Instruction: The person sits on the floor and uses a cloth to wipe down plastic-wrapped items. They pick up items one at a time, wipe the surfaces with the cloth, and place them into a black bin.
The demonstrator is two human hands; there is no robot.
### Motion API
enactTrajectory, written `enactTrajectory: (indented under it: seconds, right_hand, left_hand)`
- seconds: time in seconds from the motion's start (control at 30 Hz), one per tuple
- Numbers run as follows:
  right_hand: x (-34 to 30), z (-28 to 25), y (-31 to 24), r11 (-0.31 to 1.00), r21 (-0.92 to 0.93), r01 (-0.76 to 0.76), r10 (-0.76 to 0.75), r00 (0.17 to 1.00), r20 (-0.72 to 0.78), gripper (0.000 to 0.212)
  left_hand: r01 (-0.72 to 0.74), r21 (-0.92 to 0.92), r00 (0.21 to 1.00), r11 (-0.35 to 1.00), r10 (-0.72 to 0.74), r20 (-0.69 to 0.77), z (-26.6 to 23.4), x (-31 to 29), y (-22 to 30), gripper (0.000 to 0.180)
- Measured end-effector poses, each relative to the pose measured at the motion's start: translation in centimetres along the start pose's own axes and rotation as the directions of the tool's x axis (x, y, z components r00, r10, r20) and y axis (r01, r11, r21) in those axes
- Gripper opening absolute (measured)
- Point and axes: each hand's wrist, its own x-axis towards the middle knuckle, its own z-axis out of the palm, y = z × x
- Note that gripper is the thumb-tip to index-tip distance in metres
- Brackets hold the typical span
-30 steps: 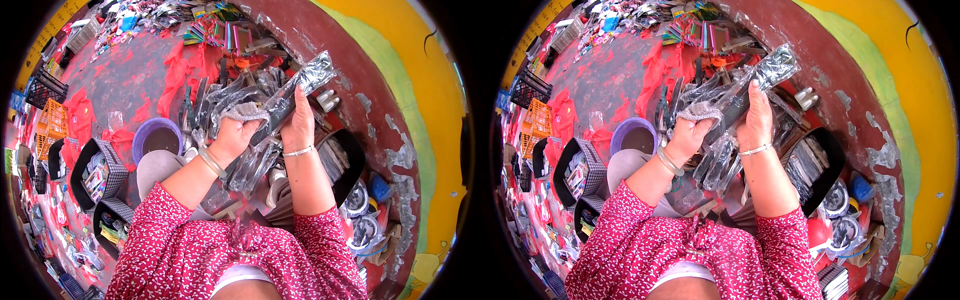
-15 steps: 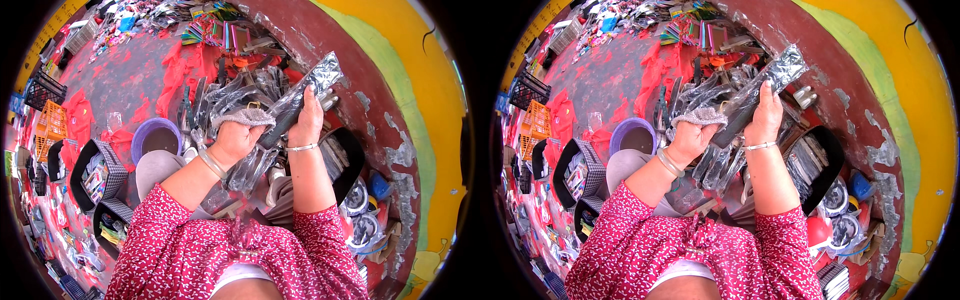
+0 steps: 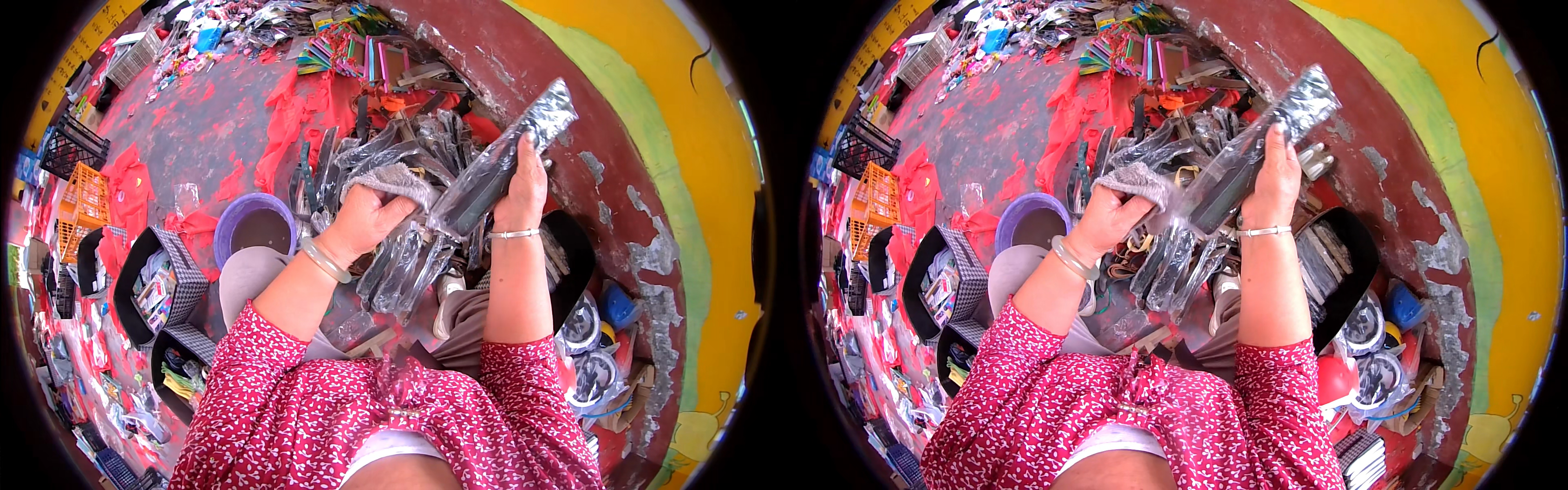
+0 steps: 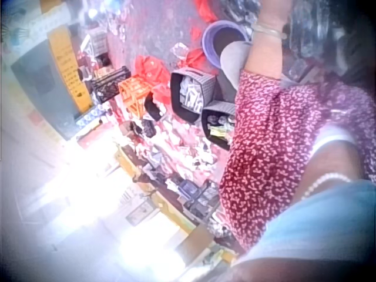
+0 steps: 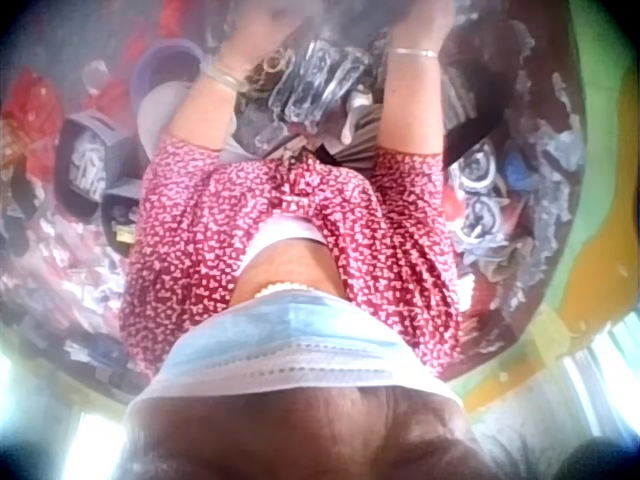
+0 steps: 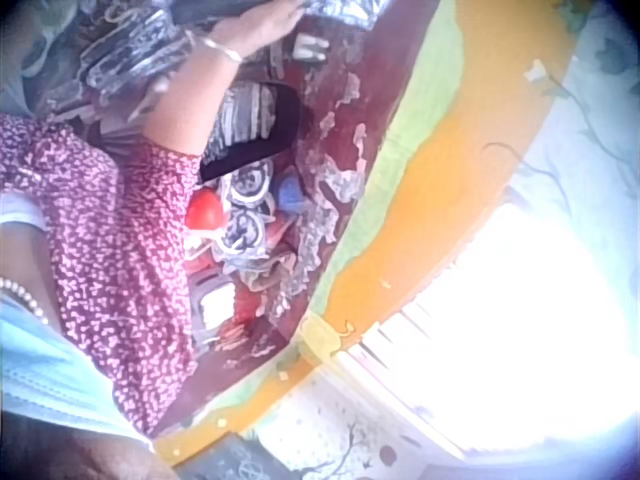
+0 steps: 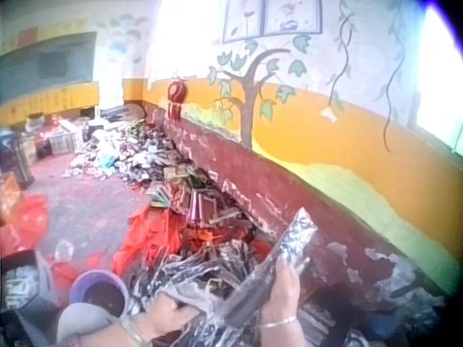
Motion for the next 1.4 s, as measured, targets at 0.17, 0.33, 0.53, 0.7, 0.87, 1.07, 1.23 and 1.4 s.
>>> enactTrajectory:
  seconds: [0.17, 0.33, 0.53, 0.7, 0.87, 1.07, 1.23, 1.4]
  right_hand:
    - [-2.5, 1.7, 0.8, 0.976, -0.209, -0.057, 0.092, 0.983, 0.160, 0.030]
    - [-4.9, 2.4, 4.0, 0.797, -0.485, 0.361, -0.151, 0.896, 0.418, 0.030]
    - [-7.2, 3.4, 5.4, 0.613, -0.575, 0.542, -0.164, 0.799, 0.578, 0.021]
    - [-7.5, 3.3, 6.7, 0.690, -0.503, 0.521, -0.159, 0.787, 0.597, 0.022]
    - [-7.9, 2.8, 7.7, 0.700, -0.550, 0.456, -0.111, 0.829, 0.548, 0.022]
    - [-8.9, 3.0, 7.7, 0.790, -0.472, 0.390, -0.110, 0.849, 0.517, 0.026]
    - [-8.9, 2.9, 8.1, 0.841, -0.408, 0.355, -0.151, 0.878, 0.454, 0.025]
    - [-7.6, 2.2, 7.8, 0.882, -0.375, 0.285, -0.131, 0.913, 0.386, 0.023]
  left_hand:
    - [0.107, -0.309, 0.994, 0.945, -0.096, 0.050, -0.6, 0.6, 1.4, 0.063]
    - [0.090, -0.536, 0.985, 0.839, -0.153, -0.075, -0.8, 0.6, 1.8, 0.073]
    - [-0.024, -0.677, 0.978, 0.736, -0.124, -0.170, -0.7, 1.0, 2.4, 0.042]
    - [-0.025, -0.584, 0.917, 0.811, -0.213, -0.336, 0.5, 1.0, 2.9, 0.024]
    - [0.005, -0.346, 0.825, 0.938, -0.200, -0.529, 0.9, 0.5, 1.9, 0.038]
    - [0.007, -0.295, 0.792, 0.956, -0.186, -0.582, 1.2, 0.3, 1.3, 0.039]
    - [0.022, -0.076, 0.817, 0.997, -0.062, -0.574, 1.8, 0.0, 2.2, 0.038]
    - [-0.032, 0.095, 0.920, 0.995, 0.067, -0.386, 2.0, -0.6, 0.4, 0.030]
